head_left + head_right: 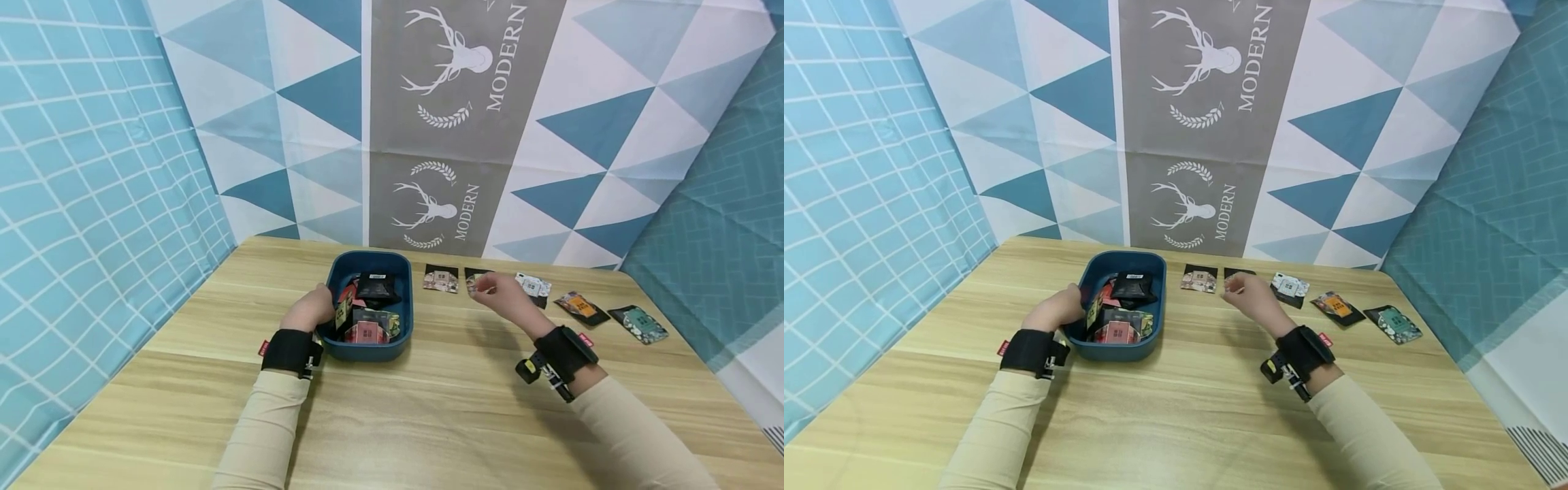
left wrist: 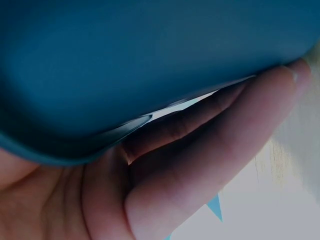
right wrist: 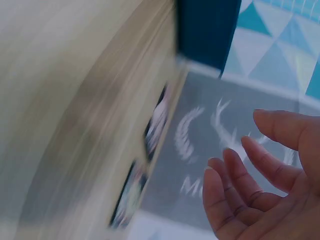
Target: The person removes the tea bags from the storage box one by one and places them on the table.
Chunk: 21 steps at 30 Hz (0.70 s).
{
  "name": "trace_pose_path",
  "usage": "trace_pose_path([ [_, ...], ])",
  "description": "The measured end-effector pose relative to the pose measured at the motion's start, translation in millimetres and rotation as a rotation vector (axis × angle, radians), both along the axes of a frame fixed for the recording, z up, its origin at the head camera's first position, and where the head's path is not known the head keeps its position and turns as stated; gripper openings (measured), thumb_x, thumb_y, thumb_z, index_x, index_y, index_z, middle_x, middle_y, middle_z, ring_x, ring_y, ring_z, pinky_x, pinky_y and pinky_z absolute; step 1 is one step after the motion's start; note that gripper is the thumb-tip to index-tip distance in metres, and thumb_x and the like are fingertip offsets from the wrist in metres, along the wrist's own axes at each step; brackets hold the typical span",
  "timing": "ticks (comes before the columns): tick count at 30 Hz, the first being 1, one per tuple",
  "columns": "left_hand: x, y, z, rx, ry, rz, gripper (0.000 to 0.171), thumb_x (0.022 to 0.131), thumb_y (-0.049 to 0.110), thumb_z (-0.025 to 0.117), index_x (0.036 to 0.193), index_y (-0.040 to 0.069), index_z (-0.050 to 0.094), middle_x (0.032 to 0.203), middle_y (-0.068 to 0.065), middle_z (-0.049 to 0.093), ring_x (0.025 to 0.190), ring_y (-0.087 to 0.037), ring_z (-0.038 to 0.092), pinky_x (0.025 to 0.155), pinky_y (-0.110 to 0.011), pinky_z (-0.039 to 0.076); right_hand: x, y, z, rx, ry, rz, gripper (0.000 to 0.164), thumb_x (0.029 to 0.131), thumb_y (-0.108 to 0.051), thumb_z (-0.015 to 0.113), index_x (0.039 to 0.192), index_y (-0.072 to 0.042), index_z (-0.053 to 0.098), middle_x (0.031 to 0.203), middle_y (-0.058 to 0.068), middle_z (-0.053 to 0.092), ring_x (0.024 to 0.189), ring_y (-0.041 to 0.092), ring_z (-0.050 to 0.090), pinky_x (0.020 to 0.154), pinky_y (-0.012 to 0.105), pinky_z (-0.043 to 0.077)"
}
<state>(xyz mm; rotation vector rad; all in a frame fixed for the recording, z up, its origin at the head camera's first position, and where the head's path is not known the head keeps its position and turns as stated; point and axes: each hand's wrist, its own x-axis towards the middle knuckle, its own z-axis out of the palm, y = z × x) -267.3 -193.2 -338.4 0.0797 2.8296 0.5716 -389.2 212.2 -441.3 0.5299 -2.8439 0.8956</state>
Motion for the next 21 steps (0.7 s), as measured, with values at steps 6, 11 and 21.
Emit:
trace_pose_path([
  [6,0.2,0.4,0.0,-0.007,-0.007,0.008,0.058,0.095,-0.002,0.037,0.142,-0.018,0.008,0.069,-0.013,0.055,0.048,-0.012,0.03,0.053,-0.026,0.029,92.6,-87.5,95.8,-0.085,-0.054,0.13,0.028,0.094,-0.029,0.054,0.118,-0.014,0.058,0.117,0.008,0.059,0.106,0.022,0.056,0.087,0.033,0.045],
  [11,2.1,-0.7,2.5,0.007,-0.025,0.024,0.058,0.095,-0.002,0.036,0.143,-0.016,0.007,0.063,-0.011,0.052,0.048,-0.013,0.027,0.053,-0.027,0.028,111.9,-128.3,113.6,-0.148,-0.048,0.244,0.027,0.094,-0.022,0.056,0.118,-0.01,0.058,0.12,0.01,0.057,0.106,0.022,0.056,0.089,0.032,0.045],
  [21,-10.7,-3.6,-11.2,0.01,-0.034,0.045,0.06,0.093,-0.002,0.038,0.144,-0.016,0.007,0.085,-0.023,0.061,0.051,-0.016,0.036,0.054,-0.03,0.032,114.6,-169.6,105.4,-0.034,0.082,0.357,0.025,0.09,-0.017,0.062,0.113,-0.008,0.062,0.112,0.011,0.06,0.1,0.022,0.057,0.088,0.032,0.045],
])
